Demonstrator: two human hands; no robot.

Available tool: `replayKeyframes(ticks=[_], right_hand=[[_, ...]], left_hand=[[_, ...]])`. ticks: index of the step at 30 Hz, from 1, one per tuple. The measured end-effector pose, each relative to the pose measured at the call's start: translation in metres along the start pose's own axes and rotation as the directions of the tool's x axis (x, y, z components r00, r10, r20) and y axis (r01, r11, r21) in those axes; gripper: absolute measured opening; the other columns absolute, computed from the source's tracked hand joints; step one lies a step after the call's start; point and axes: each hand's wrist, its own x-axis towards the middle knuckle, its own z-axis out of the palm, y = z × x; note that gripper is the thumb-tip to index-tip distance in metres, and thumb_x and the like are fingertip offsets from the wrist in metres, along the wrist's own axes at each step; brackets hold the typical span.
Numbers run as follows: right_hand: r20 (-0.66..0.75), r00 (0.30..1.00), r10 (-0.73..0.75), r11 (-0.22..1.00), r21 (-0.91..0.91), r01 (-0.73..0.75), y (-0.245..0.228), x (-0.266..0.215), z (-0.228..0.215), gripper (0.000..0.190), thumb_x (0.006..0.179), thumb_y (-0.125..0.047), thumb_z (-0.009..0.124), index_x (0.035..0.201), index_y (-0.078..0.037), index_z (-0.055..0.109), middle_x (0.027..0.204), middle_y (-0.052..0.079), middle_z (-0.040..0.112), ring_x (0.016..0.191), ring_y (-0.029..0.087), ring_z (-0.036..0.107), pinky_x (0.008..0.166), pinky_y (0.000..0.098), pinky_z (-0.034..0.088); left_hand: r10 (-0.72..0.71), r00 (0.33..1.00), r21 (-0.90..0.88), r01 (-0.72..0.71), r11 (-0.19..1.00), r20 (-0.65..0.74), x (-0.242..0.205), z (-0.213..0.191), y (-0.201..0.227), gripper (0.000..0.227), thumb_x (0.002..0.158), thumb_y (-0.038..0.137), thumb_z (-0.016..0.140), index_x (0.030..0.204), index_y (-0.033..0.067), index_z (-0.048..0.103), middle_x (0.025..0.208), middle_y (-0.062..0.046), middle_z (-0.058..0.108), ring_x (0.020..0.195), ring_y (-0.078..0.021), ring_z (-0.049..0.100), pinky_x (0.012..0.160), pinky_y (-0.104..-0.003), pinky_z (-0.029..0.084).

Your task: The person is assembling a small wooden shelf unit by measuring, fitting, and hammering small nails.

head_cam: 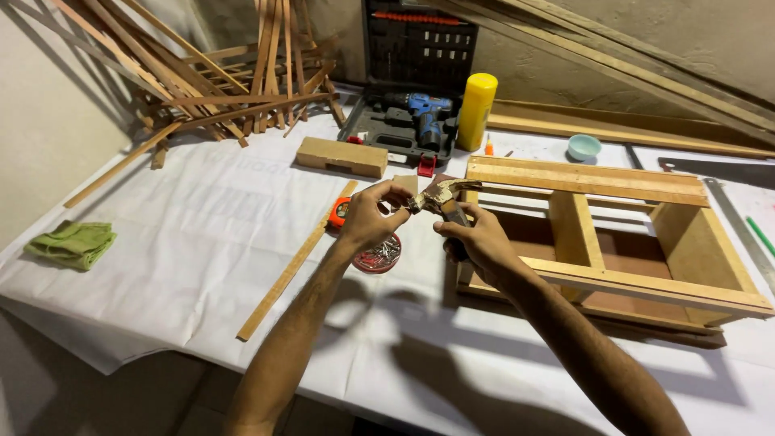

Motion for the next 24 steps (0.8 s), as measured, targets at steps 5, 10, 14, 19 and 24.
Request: replayKeyframes(ticks=[5, 10, 14, 19, 24], right_hand=[[-0.064, 0.998, 0.002, 0.999, 0.053, 0.001, 0.025, 0.012, 0.053, 0.055, 0.084, -0.006, 0.077, 0.131, 0.002, 0.05, 0.076, 0.007, 0.061, 0.056, 0.015, 0.059, 0.047, 0.0315, 0.049], [-0.052, 0.997, -0.053, 0.994, 0.094, 0.057, 0.059, 0.028, 0.08, 0.057, 0.084, -0.003, 0.077, 0.132, 0.002, 0.048, 0.077, 0.009, 0.063, 0.054, 0.014, 0.057, 0.045, 0.0302, 0.047], [-0.113, 0.986, -0.123, 0.992, -0.002, 0.124, 0.082, 0.043, 0.091, 0.055, 0.085, -0.004, 0.076, 0.13, 0.002, 0.045, 0.078, 0.009, 0.063, 0.051, 0.014, 0.058, 0.041, 0.0297, 0.046], [-0.179, 0.974, -0.14, 0.985, -0.128, 0.118, 0.099, 0.057, 0.096, 0.053, 0.087, -0.005, 0.074, 0.131, 0.002, 0.045, 0.078, 0.008, 0.064, 0.054, 0.011, 0.059, 0.042, 0.0275, 0.048], [-0.183, 0.966, -0.182, 0.973, -0.173, 0.15, 0.107, 0.063, 0.097, 0.053, 0.088, -0.006, 0.073, 0.132, 0.003, 0.045, 0.072, 0.006, 0.062, 0.052, 0.011, 0.058, 0.041, 0.0278, 0.047]], left_hand=[[-0.043, 0.999, -0.016, 0.042, 0.999, -0.034, -0.018, -0.029, -0.026, 0.028, 0.083, 0.016, 0.074, 0.109, 0.0067, 0.075, 0.101, -0.006, 0.081, 0.09, -0.0156, 0.077, 0.08, -0.033, 0.06], [-0.144, 0.989, 0.049, 0.143, 0.989, 0.03, -0.037, -0.041, -0.062, 0.036, 0.079, 0.016, 0.074, 0.113, 0.0063, 0.071, 0.097, -0.007, 0.077, 0.083, -0.0162, 0.074, 0.078, -0.032, 0.061], [-0.118, 0.974, 0.25, 0.067, 0.966, 0.192, -0.05, -0.043, -0.08, 0.018, 0.08, 0.02, 0.078, 0.092, 0.007, 0.077, 0.089, -0.007, 0.076, 0.086, -0.0206, 0.071, 0.083, -0.038, 0.058], [-0.21, 0.945, 0.425, 0.087, 0.901, 0.252, -0.058, -0.04, -0.082, 0.015, 0.079, 0.022, 0.079, 0.09, 0.0125, 0.08, 0.088, -0.005, 0.075, 0.091, -0.0235, 0.065, 0.085, -0.041, 0.055], [-0.211, 0.95, 0.462, 0.084, 0.883, 0.231, -0.06, -0.033, -0.098, 0.017, 0.077, 0.026, 0.083, 0.089, 0.014, 0.081, 0.09, -0.004, 0.075, 0.09, -0.0232, 0.062, 0.084, -0.041, 0.053]])
